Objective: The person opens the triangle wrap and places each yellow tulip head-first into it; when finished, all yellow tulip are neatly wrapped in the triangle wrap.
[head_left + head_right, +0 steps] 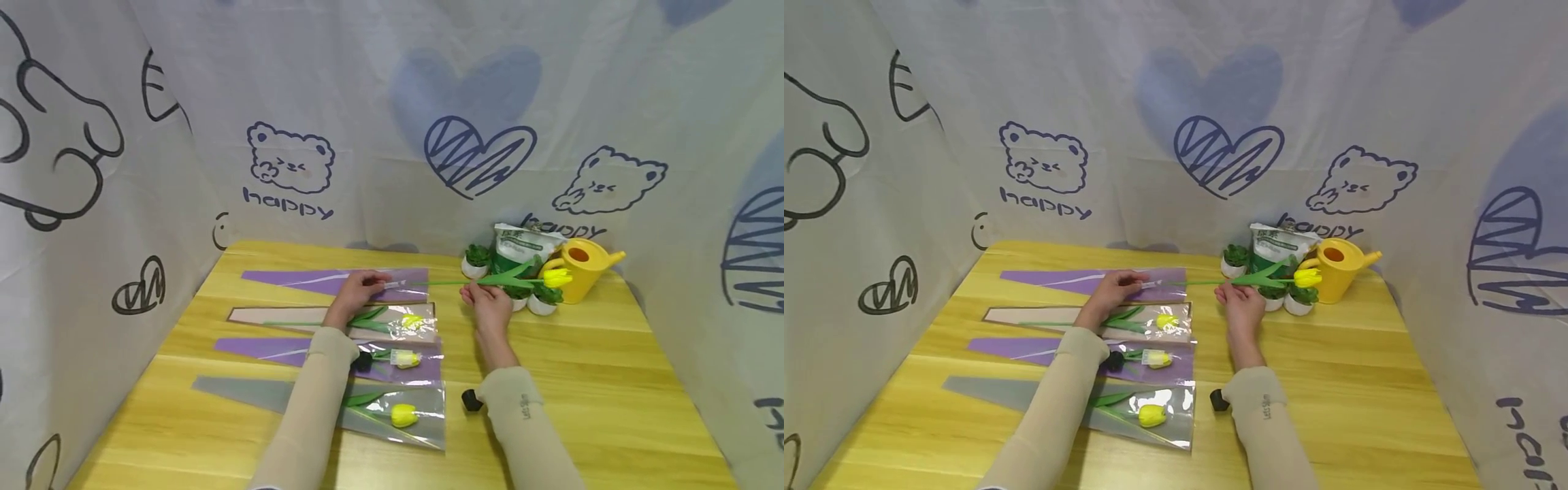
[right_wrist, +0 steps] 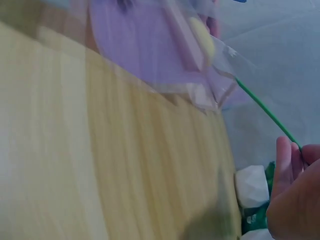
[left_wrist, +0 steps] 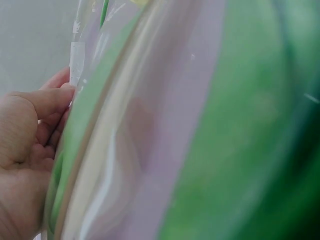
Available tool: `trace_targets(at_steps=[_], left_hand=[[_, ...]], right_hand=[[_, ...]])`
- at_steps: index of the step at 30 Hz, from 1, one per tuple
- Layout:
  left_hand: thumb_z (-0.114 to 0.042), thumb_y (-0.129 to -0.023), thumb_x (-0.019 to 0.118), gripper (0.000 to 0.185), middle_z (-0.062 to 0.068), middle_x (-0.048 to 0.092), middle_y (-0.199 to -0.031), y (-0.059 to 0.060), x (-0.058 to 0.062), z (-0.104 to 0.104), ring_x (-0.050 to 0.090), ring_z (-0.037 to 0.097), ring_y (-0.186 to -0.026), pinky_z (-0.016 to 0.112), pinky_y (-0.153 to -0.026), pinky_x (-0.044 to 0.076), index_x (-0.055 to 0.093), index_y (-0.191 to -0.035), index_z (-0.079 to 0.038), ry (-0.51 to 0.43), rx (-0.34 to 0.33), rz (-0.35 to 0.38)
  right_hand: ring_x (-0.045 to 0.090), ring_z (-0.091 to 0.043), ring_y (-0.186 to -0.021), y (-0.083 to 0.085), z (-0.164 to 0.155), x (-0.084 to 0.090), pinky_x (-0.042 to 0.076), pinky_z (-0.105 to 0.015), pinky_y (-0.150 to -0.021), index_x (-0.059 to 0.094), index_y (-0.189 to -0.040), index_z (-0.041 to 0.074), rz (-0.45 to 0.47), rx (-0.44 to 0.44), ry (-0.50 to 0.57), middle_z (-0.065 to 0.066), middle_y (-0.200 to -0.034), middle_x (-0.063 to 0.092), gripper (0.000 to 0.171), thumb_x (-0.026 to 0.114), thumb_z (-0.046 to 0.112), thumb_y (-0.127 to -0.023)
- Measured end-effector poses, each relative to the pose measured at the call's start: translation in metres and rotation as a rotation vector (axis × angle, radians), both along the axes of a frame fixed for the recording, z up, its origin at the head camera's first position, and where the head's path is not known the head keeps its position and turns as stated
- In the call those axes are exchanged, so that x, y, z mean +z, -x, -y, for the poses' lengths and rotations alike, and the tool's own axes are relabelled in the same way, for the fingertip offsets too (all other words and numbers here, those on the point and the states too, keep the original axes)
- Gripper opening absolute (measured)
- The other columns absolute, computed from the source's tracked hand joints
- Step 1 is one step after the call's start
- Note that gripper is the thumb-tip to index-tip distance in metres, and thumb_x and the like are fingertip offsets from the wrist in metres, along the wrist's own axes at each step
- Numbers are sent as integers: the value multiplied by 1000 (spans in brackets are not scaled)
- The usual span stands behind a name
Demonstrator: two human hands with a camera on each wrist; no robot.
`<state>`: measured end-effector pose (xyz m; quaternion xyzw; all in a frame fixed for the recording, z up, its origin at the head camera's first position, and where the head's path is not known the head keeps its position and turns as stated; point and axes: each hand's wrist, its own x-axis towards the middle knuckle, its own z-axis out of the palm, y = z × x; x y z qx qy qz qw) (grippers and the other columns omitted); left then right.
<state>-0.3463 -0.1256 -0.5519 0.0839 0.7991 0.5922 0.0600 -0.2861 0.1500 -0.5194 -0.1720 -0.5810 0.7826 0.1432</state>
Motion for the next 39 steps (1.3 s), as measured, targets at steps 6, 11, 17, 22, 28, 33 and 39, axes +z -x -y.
trace_targets(at_steps=[6,11,17,22,28,33,39], left_hand=[[-5,-98,68,27,15,72,-129,-2,-8,-3,64,30,-120,42,-110,47,73,-124,-4,21,-1,-13],[-4,-98,69,26,14,73,-127,-2,-10,-4,65,26,-118,38,-108,49,74,-123,-5,22,19,-3],[-4,-98,68,26,15,72,-128,-2,-9,-6,66,26,-116,35,-105,50,73,-124,-3,15,16,4],[-5,-98,68,26,15,73,-127,-3,-7,-7,66,27,-116,38,-106,50,73,-123,-3,20,25,3],[-4,-97,69,26,13,73,-123,-2,-7,-10,66,24,-112,38,-105,50,74,-123,-6,23,26,14],[-3,-97,69,26,14,74,-117,2,-6,-9,66,17,-103,29,-97,52,73,-123,-4,-20,31,-12],[1,-96,70,26,18,74,-111,3,-7,-6,64,9,-92,19,-86,51,73,-121,1,-41,51,-66]], right_hand=[[74,-10,-71,1,13,-12,63,-30,-79,63,-118,-18,28,33,9,-8,-84,76,27,67,0,-98],[74,-13,-78,3,23,-16,61,-43,-91,66,-119,-14,84,85,-28,-14,-94,77,27,69,2,-97],[68,-17,-74,8,30,-22,63,-33,-76,69,-117,-11,105,138,-78,-9,-90,72,26,73,4,-95],[52,-10,-54,10,34,-28,49,-21,-50,70,-112,-8,128,159,-108,-1,-76,62,26,76,9,-93],[41,-4,-49,11,34,-31,38,-19,-47,73,-113,-2,182,128,-230,4,-77,56,30,78,19,-93],[41,-4,-50,15,34,-29,38,-20,-47,71,-115,-1,188,140,-212,2,-83,57,32,78,22,-93],[39,-5,-42,17,38,-27,35,-20,-40,69,-115,-6,152,197,-102,7,-64,49,31,77,16,-94]])
